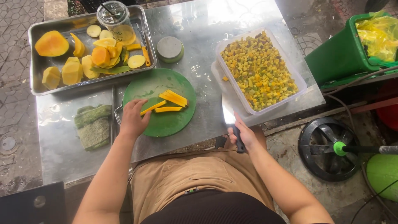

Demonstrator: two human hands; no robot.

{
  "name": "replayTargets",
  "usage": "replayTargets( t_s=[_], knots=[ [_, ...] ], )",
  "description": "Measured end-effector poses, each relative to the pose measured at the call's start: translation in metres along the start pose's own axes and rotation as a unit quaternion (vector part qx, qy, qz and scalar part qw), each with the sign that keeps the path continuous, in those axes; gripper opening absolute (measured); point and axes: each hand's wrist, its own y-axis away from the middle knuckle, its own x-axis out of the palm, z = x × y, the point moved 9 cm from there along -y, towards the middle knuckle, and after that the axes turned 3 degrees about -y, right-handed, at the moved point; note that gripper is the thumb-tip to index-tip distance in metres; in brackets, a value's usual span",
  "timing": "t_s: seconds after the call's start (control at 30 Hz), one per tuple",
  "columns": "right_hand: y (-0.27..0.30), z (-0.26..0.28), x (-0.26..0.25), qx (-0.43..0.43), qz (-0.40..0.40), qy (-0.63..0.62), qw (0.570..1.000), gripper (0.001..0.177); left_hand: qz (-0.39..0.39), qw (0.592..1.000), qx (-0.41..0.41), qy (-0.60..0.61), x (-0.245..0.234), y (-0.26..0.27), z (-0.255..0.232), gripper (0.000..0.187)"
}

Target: The recorder is dicing mango slices into small cubes on a cutting board and placing them into a plastic container.

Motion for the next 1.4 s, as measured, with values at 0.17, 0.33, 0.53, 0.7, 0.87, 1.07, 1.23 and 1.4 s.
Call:
replayTargets(
  t_s=[0.17, 0.33, 0.53, 0.7, 0.87, 1.07, 1.23, 1.4],
  knots=[
    [-0.056, 0.01, 0.03, -0.019, -0.005, -0.075, 0.997, 0.061, -0.033, 0.997, 0.035, 0.052, 0.0, -0.024, -0.051, 0.04],
    [-0.052, 0.03, 0.056, -0.052, -0.054, -0.089, 0.993, 0.061, -0.036, 0.991, 0.086, 0.094, -0.004, -0.025, -0.078, 0.033],
    [-0.063, 0.029, 0.052, -0.076, -0.079, -0.033, 0.993, 0.06, -0.039, 0.995, 0.057, 0.067, -0.004, -0.006, -0.05, 0.032],
    [-0.071, 0.038, 0.057, -0.061, -0.055, -0.092, 0.992, 0.06, -0.036, 0.996, 0.05, 0.063, -0.003, 0.008, -0.044, 0.031],
    [-0.064, 0.042, 0.065, -0.086, -0.037, -0.031, 0.995, 0.058, -0.042, 0.995, 0.047, 0.076, -0.012, 0.012, -0.045, 0.029],
    [-0.059, 0.046, 0.048, -0.12, -0.038, -0.011, 0.992, 0.058, -0.037, 0.993, 0.061, 0.092, -0.015, 0.014, -0.059, 0.029],
    [-0.059, 0.03, 0.05, -0.044, 0.008, -0.105, 0.993, 0.059, -0.024, 0.993, 0.061, 0.094, -0.003, -0.01, -0.079, 0.029],
    [-0.067, 0.041, 0.061, -0.045, -0.049, -0.12, 0.991, 0.058, 0.044, 0.987, 0.116, 0.106, 0.059, -0.073, -0.116, 0.037]
  ],
)
